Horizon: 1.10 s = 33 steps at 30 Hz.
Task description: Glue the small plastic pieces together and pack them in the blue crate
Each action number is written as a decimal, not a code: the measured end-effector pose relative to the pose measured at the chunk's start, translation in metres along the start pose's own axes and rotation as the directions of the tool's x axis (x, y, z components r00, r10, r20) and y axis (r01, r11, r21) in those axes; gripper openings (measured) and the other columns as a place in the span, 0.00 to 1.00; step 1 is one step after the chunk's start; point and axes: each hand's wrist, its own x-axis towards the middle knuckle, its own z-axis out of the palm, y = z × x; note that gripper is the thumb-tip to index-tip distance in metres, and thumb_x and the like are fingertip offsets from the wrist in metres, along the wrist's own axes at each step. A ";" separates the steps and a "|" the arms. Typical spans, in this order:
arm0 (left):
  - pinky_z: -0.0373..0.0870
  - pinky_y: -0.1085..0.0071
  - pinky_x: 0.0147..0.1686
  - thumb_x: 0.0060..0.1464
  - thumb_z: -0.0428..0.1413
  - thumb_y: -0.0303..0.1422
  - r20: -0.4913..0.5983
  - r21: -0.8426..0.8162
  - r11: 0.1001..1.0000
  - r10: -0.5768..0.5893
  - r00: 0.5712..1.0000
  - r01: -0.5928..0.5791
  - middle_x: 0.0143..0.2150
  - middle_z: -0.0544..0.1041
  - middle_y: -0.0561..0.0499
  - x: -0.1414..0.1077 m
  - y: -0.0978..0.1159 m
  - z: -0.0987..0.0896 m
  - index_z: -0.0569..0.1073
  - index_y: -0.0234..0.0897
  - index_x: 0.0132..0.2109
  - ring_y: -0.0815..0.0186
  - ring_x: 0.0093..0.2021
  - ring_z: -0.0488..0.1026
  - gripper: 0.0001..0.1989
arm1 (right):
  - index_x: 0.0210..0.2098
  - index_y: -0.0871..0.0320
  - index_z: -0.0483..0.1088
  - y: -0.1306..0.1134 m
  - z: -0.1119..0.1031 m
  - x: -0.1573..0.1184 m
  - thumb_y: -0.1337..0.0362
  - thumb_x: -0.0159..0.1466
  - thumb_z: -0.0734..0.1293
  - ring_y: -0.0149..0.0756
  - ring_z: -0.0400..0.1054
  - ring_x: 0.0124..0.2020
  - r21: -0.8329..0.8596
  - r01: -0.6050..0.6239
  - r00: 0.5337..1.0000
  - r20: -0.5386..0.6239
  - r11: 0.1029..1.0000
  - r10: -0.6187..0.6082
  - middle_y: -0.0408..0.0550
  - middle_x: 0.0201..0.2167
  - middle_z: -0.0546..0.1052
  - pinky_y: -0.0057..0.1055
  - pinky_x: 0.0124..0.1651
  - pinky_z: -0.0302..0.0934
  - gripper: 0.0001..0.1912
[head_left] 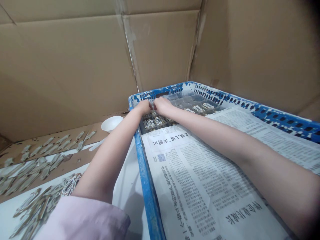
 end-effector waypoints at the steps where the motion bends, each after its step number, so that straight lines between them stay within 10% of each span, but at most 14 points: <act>1: 0.62 0.77 0.40 0.41 0.48 0.22 -0.004 -0.002 1.000 -0.009 1.000 0.009 0.41 0.75 0.45 0.000 0.000 0.000 0.74 0.33 0.42 0.63 0.42 0.70 0.19 | 0.39 0.66 0.71 0.000 0.001 0.001 0.74 0.53 0.61 0.41 0.67 0.42 -0.003 -0.002 1.000 0.006 1.000 0.002 0.59 0.38 0.73 0.28 0.40 0.57 0.14; 19: 0.63 0.75 0.38 0.41 0.50 0.24 -0.016 -0.008 0.999 -0.034 0.999 0.034 0.38 0.76 0.43 0.002 -0.003 0.000 0.76 0.32 0.38 0.61 0.38 0.71 0.15 | 0.35 0.62 0.73 0.009 0.005 0.011 0.73 0.51 0.63 0.40 0.67 0.41 0.071 -0.014 0.989 0.149 0.997 0.003 0.53 0.36 0.74 0.30 0.42 0.58 0.12; 33: 0.63 0.76 0.39 0.42 0.49 0.22 0.015 -0.015 1.000 0.003 1.000 -0.003 0.38 0.76 0.48 -0.001 0.000 -0.001 0.76 0.35 0.39 0.64 0.38 0.71 0.16 | 0.40 0.57 0.72 0.027 0.018 0.023 0.71 0.55 0.59 0.37 0.62 0.45 0.149 -0.022 0.999 0.031 0.989 0.017 0.52 0.45 0.67 0.30 0.47 0.54 0.15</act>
